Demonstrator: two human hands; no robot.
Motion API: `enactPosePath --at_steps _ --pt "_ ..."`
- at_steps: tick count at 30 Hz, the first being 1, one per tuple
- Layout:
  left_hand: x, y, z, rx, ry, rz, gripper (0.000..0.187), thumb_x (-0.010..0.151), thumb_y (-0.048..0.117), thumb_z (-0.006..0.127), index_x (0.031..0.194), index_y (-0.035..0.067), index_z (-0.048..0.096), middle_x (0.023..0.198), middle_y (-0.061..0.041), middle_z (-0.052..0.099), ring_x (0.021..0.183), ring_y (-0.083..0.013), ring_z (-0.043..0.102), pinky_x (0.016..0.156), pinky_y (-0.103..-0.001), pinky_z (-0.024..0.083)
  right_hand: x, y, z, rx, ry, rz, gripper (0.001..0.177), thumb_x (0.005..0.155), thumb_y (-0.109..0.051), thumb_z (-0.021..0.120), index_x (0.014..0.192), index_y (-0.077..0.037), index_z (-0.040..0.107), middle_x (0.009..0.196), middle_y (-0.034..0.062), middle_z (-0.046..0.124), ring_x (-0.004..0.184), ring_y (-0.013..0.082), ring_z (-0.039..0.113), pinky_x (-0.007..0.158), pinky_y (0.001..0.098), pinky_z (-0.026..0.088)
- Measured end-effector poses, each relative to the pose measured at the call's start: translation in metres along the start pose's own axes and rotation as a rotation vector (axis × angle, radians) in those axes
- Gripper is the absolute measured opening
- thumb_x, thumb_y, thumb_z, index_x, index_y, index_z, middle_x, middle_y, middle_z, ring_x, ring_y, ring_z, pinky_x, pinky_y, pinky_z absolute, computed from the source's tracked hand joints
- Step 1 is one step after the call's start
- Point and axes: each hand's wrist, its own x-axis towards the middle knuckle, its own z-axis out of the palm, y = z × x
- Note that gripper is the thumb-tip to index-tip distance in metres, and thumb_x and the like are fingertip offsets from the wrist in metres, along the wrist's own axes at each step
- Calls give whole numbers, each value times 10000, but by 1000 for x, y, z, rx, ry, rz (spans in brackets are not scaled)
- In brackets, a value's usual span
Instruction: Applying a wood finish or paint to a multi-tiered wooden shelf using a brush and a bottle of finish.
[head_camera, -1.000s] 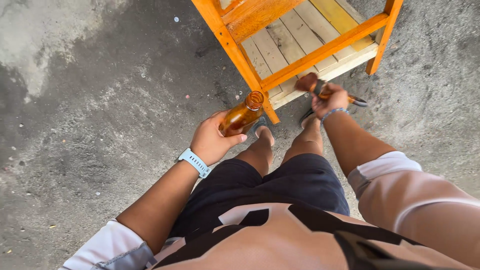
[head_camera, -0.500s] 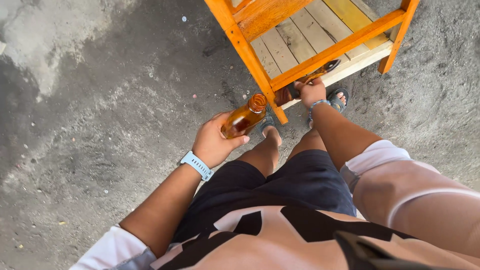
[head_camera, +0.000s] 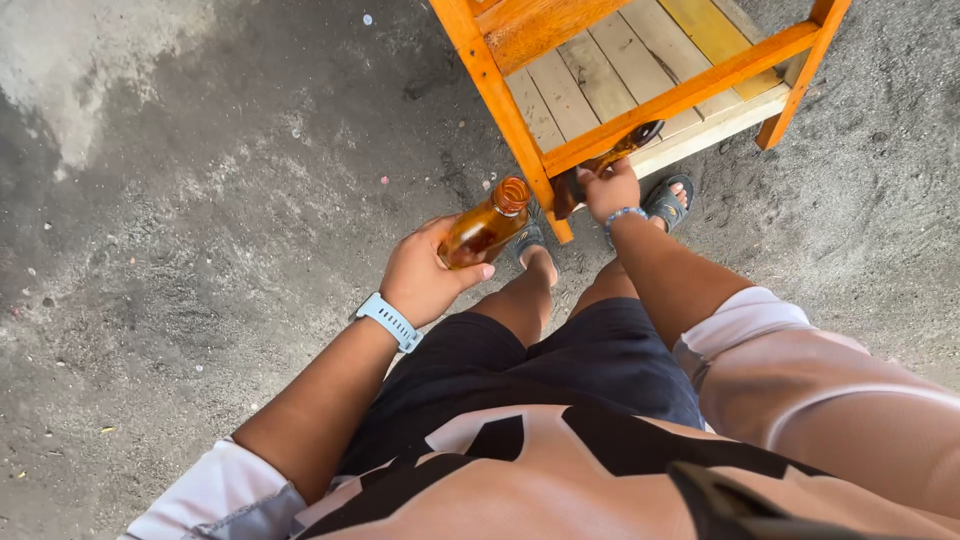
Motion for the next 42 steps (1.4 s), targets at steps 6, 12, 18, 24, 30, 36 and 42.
enactPosePath --at_steps 6,12,18,24,30,36,42 --pt "2 2 0 77 5 -37 633 706 228 909 1257 51 652 1182 -117 714 1070 -267 711 922 -362 542 7 26 -2 7 79 84 418 840 -221 807 1170 -13 656 1019 158 775 922 244 762 830 347 572" --pt "4 5 -1 102 -11 -30 614 708 250 902 1250 70 677 1193 -118 716 1084 -282 704 931 -377 533 6 20 -5 -72 90 -5 438 842 -214 848 1138 31 637 1001 182 763 890 244 733 796 373 546" --pt "4 3 0 61 -3 -30 610 712 216 906 1246 51 664 1187 -115 711 1082 -262 703 926 -363 539 15 15 -3 282 -13 326 350 870 -203 753 1118 11 629 997 166 741 736 256 751 553 361 603" --pt "3 -1 3 -13 -11 -61 587 710 211 885 1239 63 678 1160 -85 740 1048 -221 738 918 -345 561 11 -30 -24 704 -339 732 190 951 -206 647 1102 -92 666 918 68 740 644 204 715 476 264 472" --pt "6 8 2 70 -21 -56 601 708 219 903 1243 65 675 1163 -97 725 1046 -242 718 903 -354 553 0 -42 -26 444 -237 579 195 952 -205 679 1083 -68 638 822 64 701 733 253 650 548 362 452" --pt "9 4 0 70 -12 -46 626 712 224 902 1262 60 654 1181 -106 723 1065 -246 708 918 -362 545 8 -9 -44 -59 148 -103 282 886 -113 735 1130 -3 648 995 113 731 947 289 736 855 403 562" --pt "9 5 -6 -22 -7 -113 600 733 230 880 1269 67 665 1176 -100 738 1063 -217 733 928 -344 559 -23 -66 -98 -288 490 -487 264 930 -71 702 1191 -89 671 1221 170 684 1045 372 686 897 454 576"
